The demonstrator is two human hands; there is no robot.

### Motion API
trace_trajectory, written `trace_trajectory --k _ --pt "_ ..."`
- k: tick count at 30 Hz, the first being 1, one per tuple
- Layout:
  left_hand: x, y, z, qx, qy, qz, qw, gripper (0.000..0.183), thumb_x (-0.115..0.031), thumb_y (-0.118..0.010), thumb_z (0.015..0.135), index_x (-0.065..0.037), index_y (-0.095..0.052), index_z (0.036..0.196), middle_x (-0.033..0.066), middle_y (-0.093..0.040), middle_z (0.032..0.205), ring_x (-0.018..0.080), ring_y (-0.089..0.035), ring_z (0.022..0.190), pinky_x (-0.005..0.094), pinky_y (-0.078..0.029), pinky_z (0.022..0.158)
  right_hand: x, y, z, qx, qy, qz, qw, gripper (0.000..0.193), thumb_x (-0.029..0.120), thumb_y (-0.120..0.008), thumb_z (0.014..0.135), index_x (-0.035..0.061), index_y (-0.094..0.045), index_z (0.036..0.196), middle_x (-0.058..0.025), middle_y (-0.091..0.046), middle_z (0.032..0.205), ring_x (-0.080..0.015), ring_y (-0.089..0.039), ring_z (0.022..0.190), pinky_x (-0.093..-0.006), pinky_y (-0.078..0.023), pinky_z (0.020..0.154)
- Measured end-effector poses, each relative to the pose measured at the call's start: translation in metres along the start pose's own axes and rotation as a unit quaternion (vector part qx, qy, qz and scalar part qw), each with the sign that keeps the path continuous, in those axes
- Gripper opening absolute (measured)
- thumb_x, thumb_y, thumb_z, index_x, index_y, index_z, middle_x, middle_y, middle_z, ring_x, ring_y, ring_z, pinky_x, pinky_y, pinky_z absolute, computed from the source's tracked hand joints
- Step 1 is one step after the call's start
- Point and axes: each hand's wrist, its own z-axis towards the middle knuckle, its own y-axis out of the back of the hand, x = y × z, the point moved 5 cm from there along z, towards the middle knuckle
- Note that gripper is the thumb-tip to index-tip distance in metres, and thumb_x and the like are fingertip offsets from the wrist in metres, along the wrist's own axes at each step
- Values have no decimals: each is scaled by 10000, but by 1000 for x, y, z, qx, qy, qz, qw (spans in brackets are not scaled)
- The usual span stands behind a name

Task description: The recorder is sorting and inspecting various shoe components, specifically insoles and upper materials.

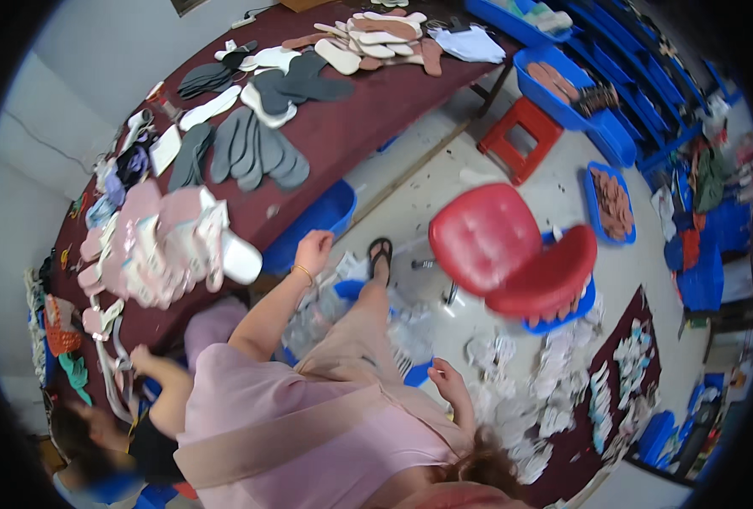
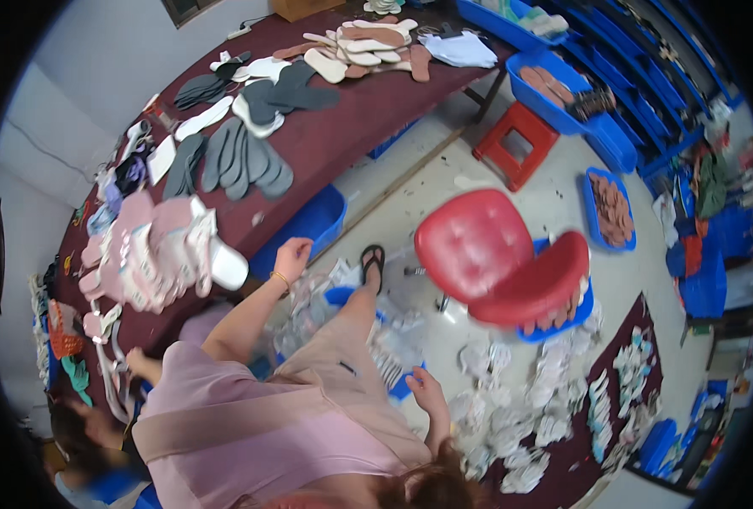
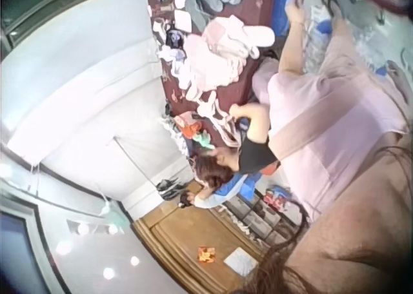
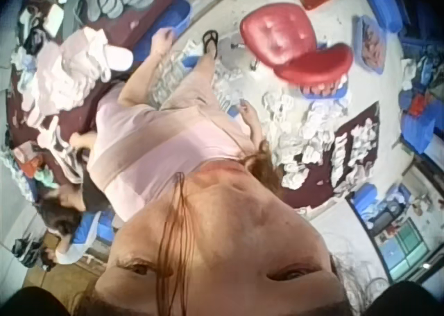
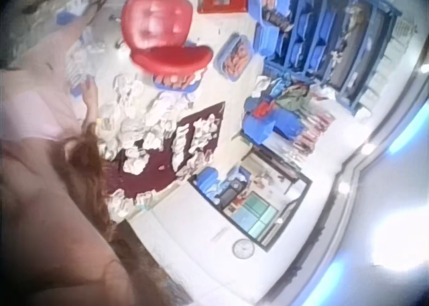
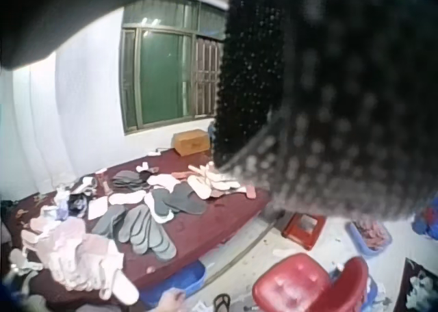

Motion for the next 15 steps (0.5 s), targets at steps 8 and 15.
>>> trace_trajectory --k 8,15 --pt "-2 -15 216 -125 -16 188 974 196 -233 -611 860 -128 -615 1026 102 -561 978 311 -579 933 432 -513 728 159 48 223 106 -45 63 991 452 220 -607 932 41 -482 1328 -133 -555 1281 -221 -587 1051 -353 -466 930" --pt "15 -8 236 -1 116 120 986 208 -283 -652 840 -135 -580 968 78 -561 939 301 -605 850 414 -506 684 287 151 353 16 29 93 995 382 222 -658 899 4 -591 1205 -71 -669 1051 -151 -607 964 -291 -478 864"
